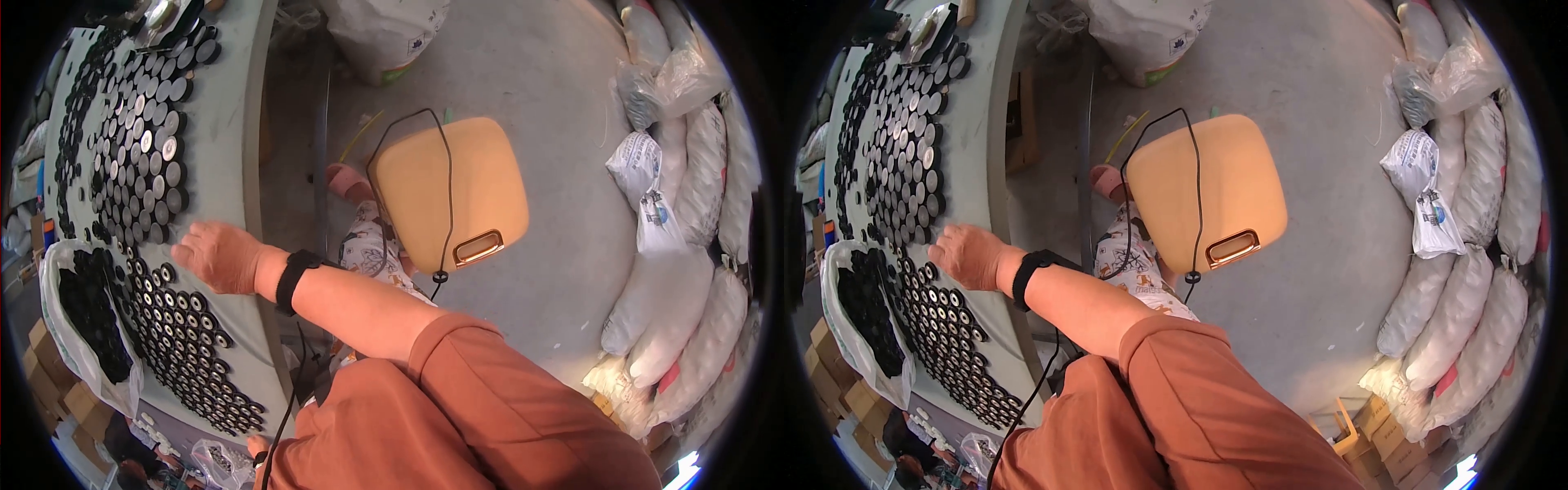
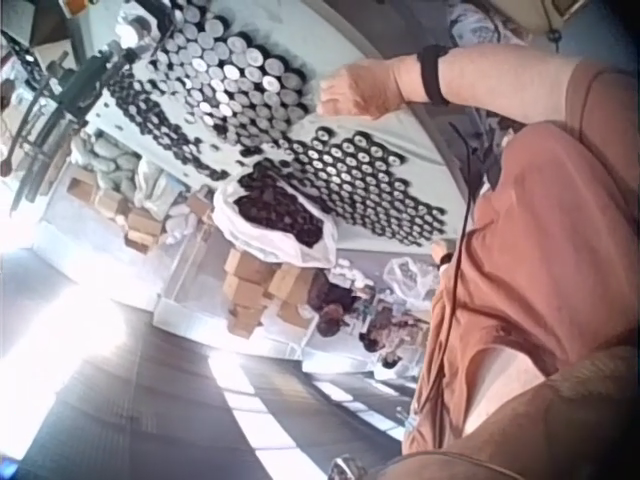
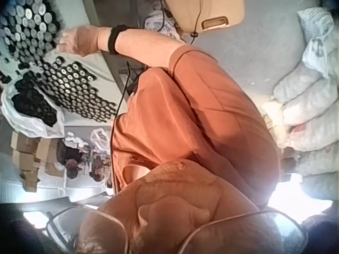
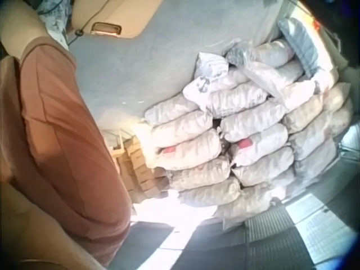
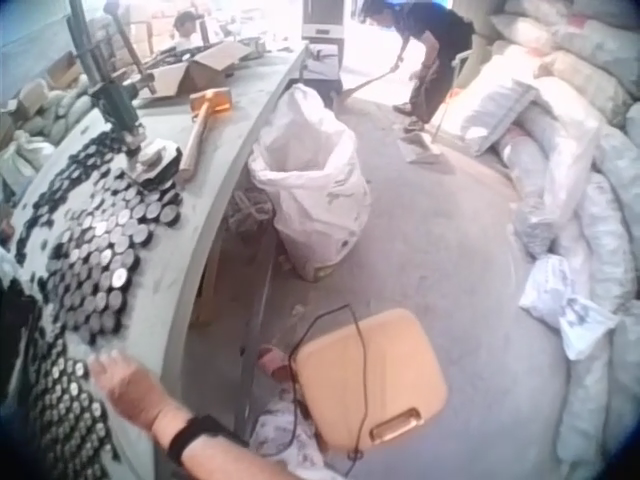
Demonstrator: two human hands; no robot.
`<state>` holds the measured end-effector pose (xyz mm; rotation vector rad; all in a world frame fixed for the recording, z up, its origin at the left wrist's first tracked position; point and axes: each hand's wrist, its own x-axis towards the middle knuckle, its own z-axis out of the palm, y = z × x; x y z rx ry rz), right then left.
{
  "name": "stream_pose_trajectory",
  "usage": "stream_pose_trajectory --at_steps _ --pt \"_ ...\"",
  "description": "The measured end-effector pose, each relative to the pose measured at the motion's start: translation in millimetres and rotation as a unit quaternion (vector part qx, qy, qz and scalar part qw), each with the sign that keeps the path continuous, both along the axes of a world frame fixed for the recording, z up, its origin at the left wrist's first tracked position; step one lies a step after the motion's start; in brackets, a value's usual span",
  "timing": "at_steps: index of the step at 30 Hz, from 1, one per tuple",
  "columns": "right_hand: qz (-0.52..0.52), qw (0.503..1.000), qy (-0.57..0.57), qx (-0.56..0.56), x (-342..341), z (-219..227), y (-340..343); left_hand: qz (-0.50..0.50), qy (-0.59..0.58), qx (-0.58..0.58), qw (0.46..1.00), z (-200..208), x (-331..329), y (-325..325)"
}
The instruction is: The recorder is assembling small black rubber or plastic industrial components with metal rings, then using a rubber mallet to secure them together.
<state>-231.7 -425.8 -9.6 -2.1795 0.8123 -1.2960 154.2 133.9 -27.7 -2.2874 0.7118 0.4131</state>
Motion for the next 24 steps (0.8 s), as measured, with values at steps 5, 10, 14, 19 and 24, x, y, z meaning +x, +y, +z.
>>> stream_pose_trajectory --at_steps 5,10,14,19,24 --pt "-0.006 1.0 0.002 -0.008 -9 -7 -1 -0.09 0.03 0.051 0.994 -1 -30 -19" --pt "0.005 1.0 -0.015 0.002 -17 -4 -2 0.1 -0.064 -0.004 0.993 -15 -45 -35" --pt "0.03 0.999 0.005 0.011 -9 1 -5 0.031 -0.035 0.053 0.997 -11 -35 -41" --pt "0.069 0.997 0.033 0.014 -19 10 -10 -0.106 0.025 0.125 0.986 -44 -19 -73" --pt "0.151 0.985 0.038 0.08 -5 7 -10 -0.145 0.052 0.184 0.971 -44 -36 -30"
